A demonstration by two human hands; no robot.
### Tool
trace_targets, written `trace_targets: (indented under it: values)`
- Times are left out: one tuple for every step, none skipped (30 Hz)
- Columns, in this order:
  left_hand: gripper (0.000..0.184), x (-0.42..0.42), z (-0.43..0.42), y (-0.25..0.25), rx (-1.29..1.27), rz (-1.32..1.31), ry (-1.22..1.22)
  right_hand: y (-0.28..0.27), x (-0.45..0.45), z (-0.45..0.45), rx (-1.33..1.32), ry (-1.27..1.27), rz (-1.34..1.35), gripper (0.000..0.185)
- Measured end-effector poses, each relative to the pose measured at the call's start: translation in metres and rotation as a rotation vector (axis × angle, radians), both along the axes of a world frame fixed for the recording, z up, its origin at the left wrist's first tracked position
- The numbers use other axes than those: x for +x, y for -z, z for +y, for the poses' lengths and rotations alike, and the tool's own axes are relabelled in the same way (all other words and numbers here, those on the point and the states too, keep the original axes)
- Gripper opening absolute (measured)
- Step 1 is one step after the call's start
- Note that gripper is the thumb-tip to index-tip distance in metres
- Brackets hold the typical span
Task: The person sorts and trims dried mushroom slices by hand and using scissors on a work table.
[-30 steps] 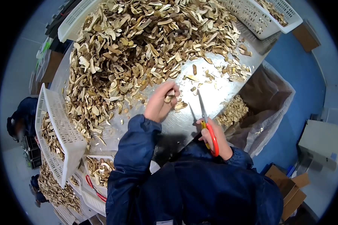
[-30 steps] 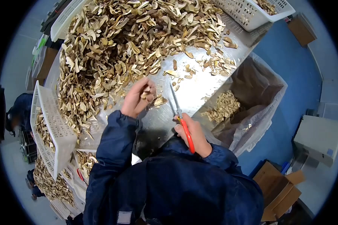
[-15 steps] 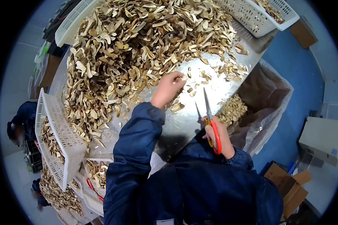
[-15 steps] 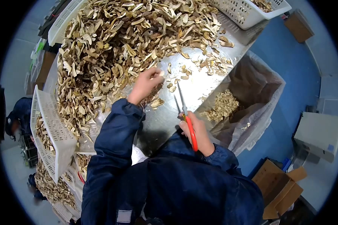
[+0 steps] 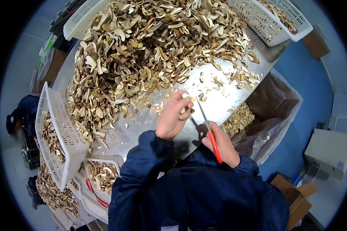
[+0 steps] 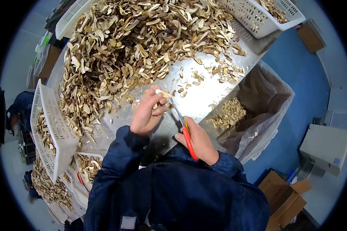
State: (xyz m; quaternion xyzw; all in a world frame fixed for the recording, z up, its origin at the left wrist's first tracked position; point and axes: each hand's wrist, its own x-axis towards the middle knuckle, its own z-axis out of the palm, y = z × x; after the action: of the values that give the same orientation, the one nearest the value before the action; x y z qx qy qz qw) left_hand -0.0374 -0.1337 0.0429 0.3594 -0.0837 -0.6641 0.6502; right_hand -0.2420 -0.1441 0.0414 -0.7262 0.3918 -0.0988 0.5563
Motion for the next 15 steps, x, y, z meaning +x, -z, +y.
trace_targets:
  values:
    - [0.013,-0.005,0.003,0.001,0.021,0.010,0.003,-0.002,0.002,0.000,-0.009,-0.001,-0.014,0.051]
    - [0.012,-0.010,0.006,0.003,0.041,0.019,0.007,-0.003,0.004,0.000,-0.018,-0.002,-0.029,0.050]
    - [0.012,-0.014,0.009,0.004,0.062,0.028,0.011,-0.001,0.004,0.001,-0.032,-0.012,-0.004,0.046]
    - [0.012,-0.016,0.012,0.006,0.072,0.048,-0.013,0.002,0.004,0.002,-0.045,-0.023,0.020,0.042]
    - [0.010,-0.014,0.014,0.010,0.064,0.103,-0.021,0.005,0.004,0.003,-0.058,-0.035,0.044,0.039]
    - [0.008,-0.011,0.017,0.017,0.056,0.157,-0.030,0.007,0.004,0.004,0.051,0.000,-0.002,0.036]
    - [0.006,-0.007,0.020,0.024,0.048,0.211,-0.039,0.009,0.004,0.006,0.160,0.034,-0.049,0.033]
    - [0.004,0.002,0.021,0.033,0.021,0.279,-0.026,0.010,0.003,0.007,0.270,0.070,-0.096,0.030]
    - [0.004,0.014,0.020,0.042,-0.006,0.346,-0.013,0.010,0.003,0.007,0.281,0.091,-0.132,0.029]
    - [0.004,0.021,0.015,0.043,-0.032,0.413,0.003,0.010,0.003,0.006,0.292,0.113,-0.168,0.027]
    - [0.005,0.024,0.008,0.043,0.037,0.254,-0.047,0.009,0.001,0.005,0.303,0.137,-0.204,0.026]
    - [0.005,0.026,-0.002,0.034,0.104,0.096,-0.097,0.014,-0.002,0.005,0.319,0.136,-0.204,0.027]
    - [0.006,0.030,-0.012,0.029,0.168,-0.064,-0.147,0.014,-0.003,0.004,0.311,0.142,-0.202,0.027]
    - [0.013,0.043,-0.020,0.036,0.139,-0.308,0.012,0.015,-0.004,0.004,0.301,0.147,-0.201,0.027]
    - [0.015,0.045,-0.031,0.043,0.074,-0.712,-0.015,0.015,-0.005,0.003,0.290,0.154,-0.202,0.027]
